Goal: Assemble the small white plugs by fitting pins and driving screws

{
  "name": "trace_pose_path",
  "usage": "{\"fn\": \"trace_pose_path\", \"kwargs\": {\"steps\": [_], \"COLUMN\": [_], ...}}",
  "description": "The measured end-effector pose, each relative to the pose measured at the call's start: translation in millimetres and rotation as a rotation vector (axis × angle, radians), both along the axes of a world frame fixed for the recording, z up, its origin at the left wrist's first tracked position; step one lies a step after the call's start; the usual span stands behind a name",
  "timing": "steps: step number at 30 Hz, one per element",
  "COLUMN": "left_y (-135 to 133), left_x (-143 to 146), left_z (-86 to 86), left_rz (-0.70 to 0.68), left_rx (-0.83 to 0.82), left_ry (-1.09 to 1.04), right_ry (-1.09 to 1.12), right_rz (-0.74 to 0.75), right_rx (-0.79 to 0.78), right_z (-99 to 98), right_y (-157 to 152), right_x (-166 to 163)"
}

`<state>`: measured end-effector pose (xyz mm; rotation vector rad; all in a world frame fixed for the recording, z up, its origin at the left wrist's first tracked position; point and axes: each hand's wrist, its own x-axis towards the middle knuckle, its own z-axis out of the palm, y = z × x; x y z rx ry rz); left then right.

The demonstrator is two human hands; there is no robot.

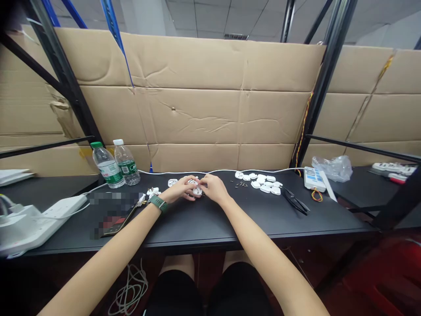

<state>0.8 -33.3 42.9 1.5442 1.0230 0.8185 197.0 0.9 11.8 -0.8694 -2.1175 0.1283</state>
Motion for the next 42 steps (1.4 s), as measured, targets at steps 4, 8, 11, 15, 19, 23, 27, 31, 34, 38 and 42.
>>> {"fn": "trace_pose_path", "kwargs": {"steps": [4, 8, 11, 15, 19, 23, 27, 31, 34, 38, 42], "left_y": [-0.1, -0.3, -1.8, -4.7, -6.1, -5.8, -5.9, -6.3, -6.1, -5.2, -3.7], "left_x": [0.2, 0.5, 0.8, 1.2, 1.2, 1.4, 2.1, 2.6, 2.2, 1.3, 0.7], "left_z": [-0.2, -0.4, 0.5, 2.9, 4.1, 3.5, 3.4, 4.0, 4.1, 3.9, 2.5], "left_rz": [0.009, 0.001, 0.003, -0.016, -0.031, -0.032, -0.045, -0.043, -0.038, -0.052, -0.045], "left_rx": [-0.004, -0.005, 0.001, -0.005, 0.006, 0.015, 0.020, 0.027, 0.029, 0.032, 0.052], "left_ry": [-0.002, -0.011, -0.008, 0.005, 0.032, 0.045, 0.076, 0.098, 0.103, 0.103, 0.107], "right_ry": [-0.019, -0.027, -0.067, -0.154, -0.256, -0.336, -0.421, -0.481, -0.496, -0.525, -0.520], "right_rz": [-0.006, -0.002, -0.008, -0.047, -0.086, -0.105, -0.156, -0.183, -0.189, -0.209, -0.200], "right_rx": [0.001, 0.002, 0.011, 0.032, 0.043, 0.058, 0.081, 0.110, 0.116, 0.111, 0.109], "right_z": [1.9, 5.5, 7.6, 9.3, 11.6, 13.7, 13.9, 13.5, 14.2, 14.8, 13.6], "right_y": [-2.4, -5.9, -8.3, -11.0, -14.0, -16.0, -16.7, -17.6, -18.4, -18.3, -17.7], "right_x": [0.0, 0.2, 0.6, 1.3, 1.8, 1.3, 0.0, -1.0, -1.6, -2.5, -4.0]}}
